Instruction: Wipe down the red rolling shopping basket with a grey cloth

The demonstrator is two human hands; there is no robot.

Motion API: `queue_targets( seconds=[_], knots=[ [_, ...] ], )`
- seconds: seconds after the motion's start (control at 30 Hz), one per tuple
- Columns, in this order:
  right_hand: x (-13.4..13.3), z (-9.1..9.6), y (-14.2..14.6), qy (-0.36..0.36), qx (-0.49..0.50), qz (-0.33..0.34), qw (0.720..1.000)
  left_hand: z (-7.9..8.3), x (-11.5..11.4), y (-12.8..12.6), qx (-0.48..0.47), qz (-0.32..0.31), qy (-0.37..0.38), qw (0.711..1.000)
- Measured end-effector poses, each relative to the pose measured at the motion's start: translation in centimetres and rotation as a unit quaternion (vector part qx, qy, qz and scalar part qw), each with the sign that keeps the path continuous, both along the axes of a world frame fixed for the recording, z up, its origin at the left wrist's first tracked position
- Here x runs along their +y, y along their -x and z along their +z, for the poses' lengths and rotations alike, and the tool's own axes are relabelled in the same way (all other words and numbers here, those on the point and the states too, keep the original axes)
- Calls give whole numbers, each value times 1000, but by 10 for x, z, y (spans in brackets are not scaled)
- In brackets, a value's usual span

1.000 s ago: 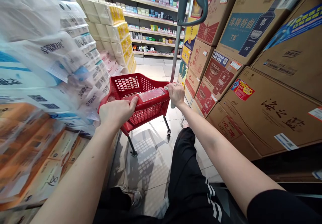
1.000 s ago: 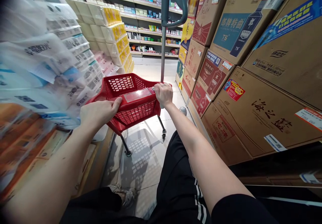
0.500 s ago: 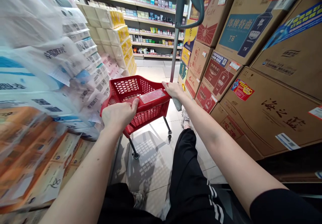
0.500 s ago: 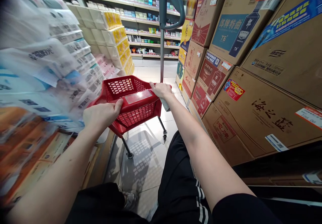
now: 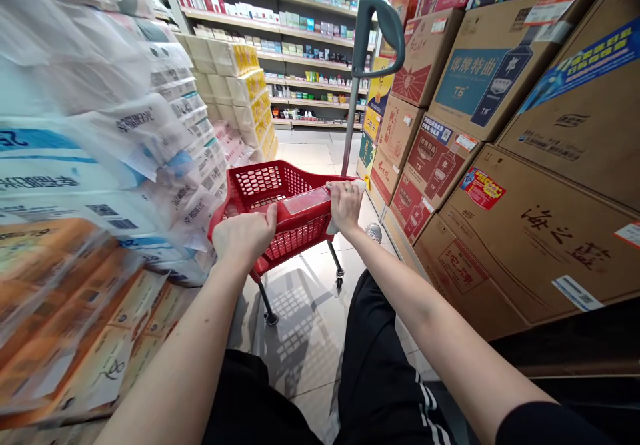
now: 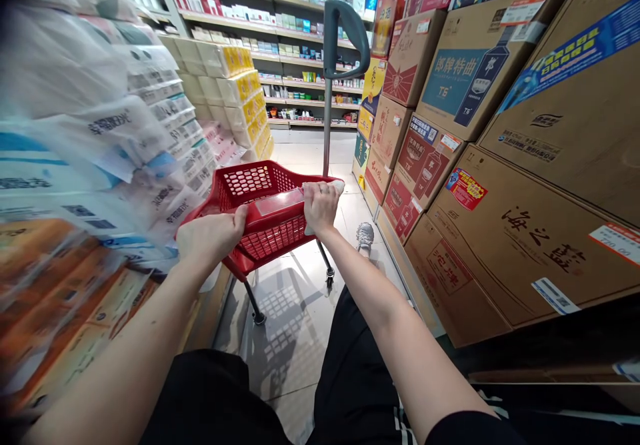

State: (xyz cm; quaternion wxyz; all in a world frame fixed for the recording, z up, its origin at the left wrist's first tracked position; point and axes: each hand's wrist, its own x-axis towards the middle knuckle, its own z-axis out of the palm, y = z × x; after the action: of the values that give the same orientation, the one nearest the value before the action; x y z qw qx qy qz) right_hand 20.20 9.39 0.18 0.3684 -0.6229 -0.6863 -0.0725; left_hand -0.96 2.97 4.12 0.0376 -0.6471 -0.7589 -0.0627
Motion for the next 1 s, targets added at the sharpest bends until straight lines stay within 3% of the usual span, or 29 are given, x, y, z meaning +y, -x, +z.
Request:
queue_targets(
  seconds=[0.1,0.2,0.33,0.43,0.53,0.7,0.87,1.0],
  knots=[
    [7,9,-10,23,-35,48,998,0,-1,3,4,2,-2,1000],
    [24,27,-24,128,-97,111,981,-1,-4,2,4,1,-4,1000],
    [39,41,-27,212,-122,112,963,-1,-6,-3,4,1,-6,1000],
    [33,36,-17,193,-101,86,972,0,-6,-2,6,3,-1,1000],
    [20,28,-11,123,-58,94,986,1,-5,2,9,2,-1,1000],
    [7,27,-39,53,-1,153,987,-1,-3,7,6,-10,-3,1000],
    [13,31,-63,101,-98,187,972,-4,0,-1,-1,-9,-16,1000],
    [13,26,-33,110,-73,108,985,-5,2,-8,-10,-7,-12,1000]
  ],
)
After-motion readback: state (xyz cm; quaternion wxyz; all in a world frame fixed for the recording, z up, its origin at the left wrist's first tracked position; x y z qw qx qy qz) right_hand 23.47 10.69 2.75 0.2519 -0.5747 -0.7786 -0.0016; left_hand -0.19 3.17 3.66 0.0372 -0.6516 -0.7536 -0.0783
